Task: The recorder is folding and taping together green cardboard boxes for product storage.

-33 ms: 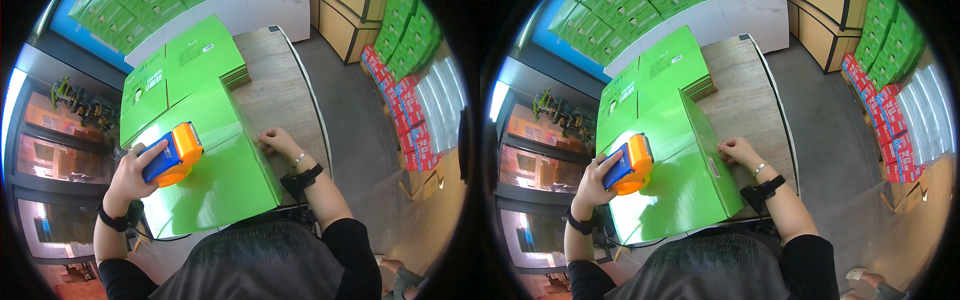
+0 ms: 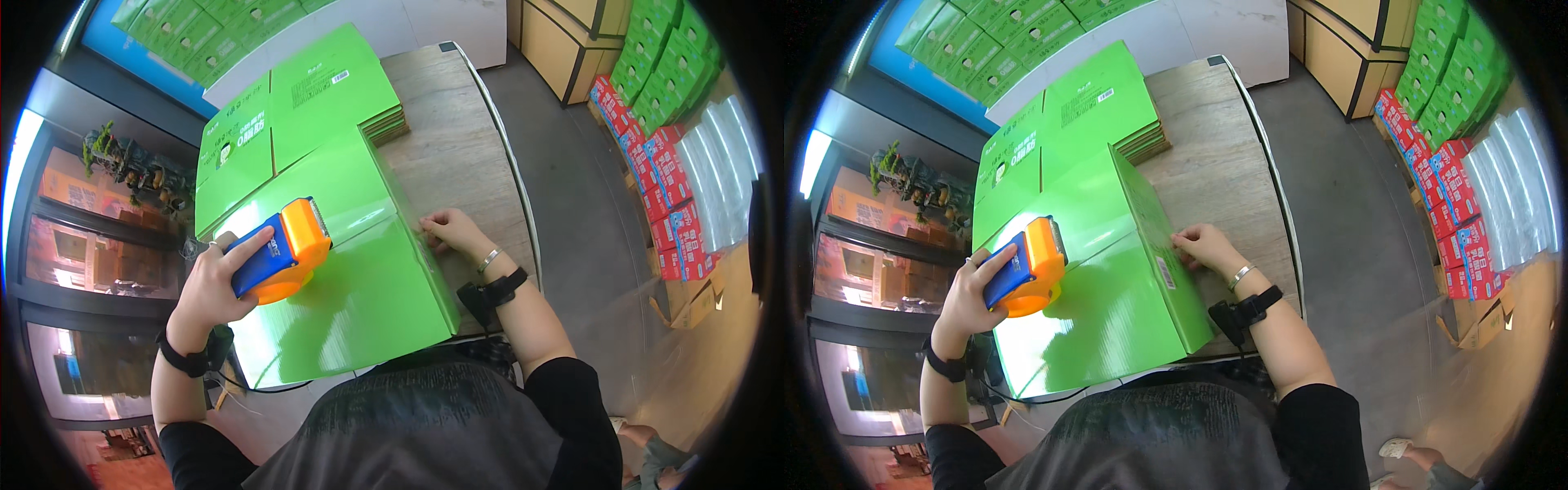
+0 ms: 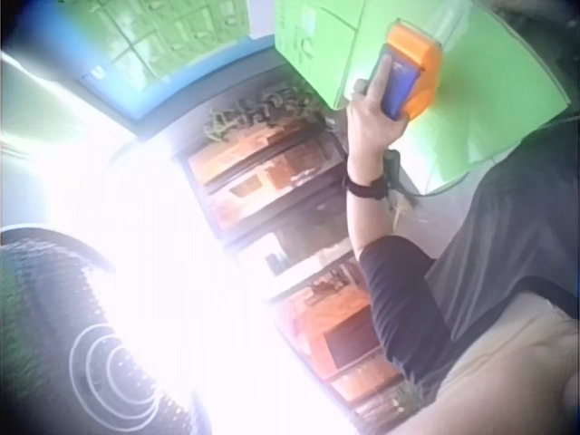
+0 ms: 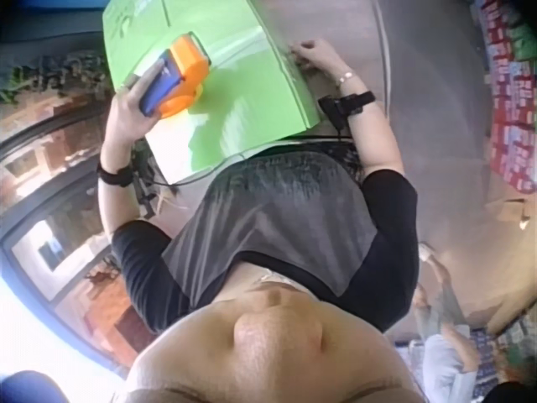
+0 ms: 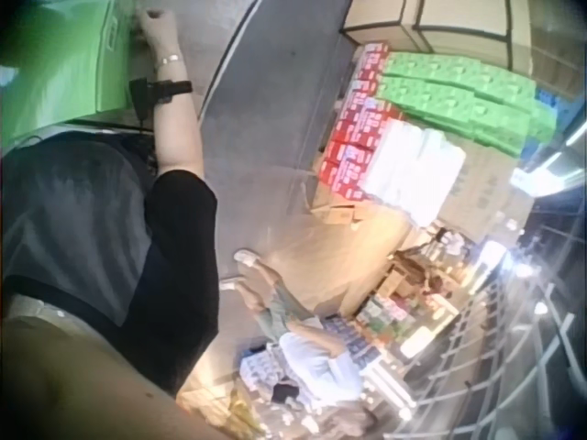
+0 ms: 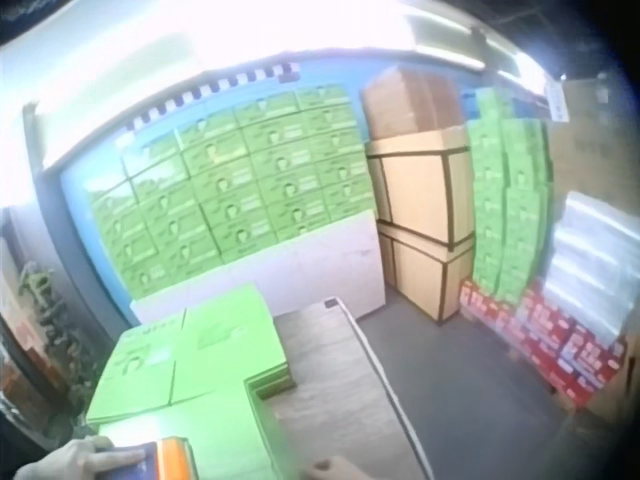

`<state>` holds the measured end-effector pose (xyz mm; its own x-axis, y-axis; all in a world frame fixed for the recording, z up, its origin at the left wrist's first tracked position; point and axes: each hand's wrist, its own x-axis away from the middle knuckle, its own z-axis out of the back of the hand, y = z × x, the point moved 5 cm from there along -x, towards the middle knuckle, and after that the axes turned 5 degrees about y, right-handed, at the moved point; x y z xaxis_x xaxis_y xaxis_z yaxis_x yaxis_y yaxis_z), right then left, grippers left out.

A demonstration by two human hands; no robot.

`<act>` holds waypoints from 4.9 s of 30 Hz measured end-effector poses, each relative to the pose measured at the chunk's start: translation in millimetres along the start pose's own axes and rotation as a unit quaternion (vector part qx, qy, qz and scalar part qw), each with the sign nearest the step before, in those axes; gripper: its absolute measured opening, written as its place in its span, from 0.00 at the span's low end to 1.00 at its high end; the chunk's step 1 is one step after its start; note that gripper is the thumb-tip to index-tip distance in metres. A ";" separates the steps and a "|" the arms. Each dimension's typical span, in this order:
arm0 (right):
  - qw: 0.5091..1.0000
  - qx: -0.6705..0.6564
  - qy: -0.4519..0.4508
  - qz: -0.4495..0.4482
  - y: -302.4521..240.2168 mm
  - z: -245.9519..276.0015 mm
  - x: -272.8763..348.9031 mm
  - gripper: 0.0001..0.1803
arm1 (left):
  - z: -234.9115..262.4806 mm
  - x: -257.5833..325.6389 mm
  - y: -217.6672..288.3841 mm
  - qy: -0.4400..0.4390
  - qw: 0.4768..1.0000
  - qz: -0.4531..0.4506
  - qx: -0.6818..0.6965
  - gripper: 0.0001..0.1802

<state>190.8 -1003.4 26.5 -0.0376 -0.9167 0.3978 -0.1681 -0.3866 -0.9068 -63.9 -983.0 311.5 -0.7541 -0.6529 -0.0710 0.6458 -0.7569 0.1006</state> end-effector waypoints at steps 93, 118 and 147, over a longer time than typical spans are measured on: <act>0.729 0.655 0.046 0.195 -125.1 -125.8 99.6 0.34 | -47.2 166.5 -276.9 -0.194 0.954 -0.098 -0.206 0.40; 0.488 0.635 -0.389 0.455 -120.0 -460.5 1.5 0.12 | -77.4 210.9 -296.6 -0.107 0.989 -0.036 -0.100 0.42; 0.461 0.635 -0.349 0.512 -125.8 -465.1 11.8 0.14 | -109.3 254.0 -282.1 0.108 0.932 0.342 0.049 0.38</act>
<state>-246.7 -918.6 210.2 0.9440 -0.3225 -0.0700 0.3155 0.9441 -0.0956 -424.6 -938.7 156.6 -0.1209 -0.9807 -0.1534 0.9449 -0.1611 0.2849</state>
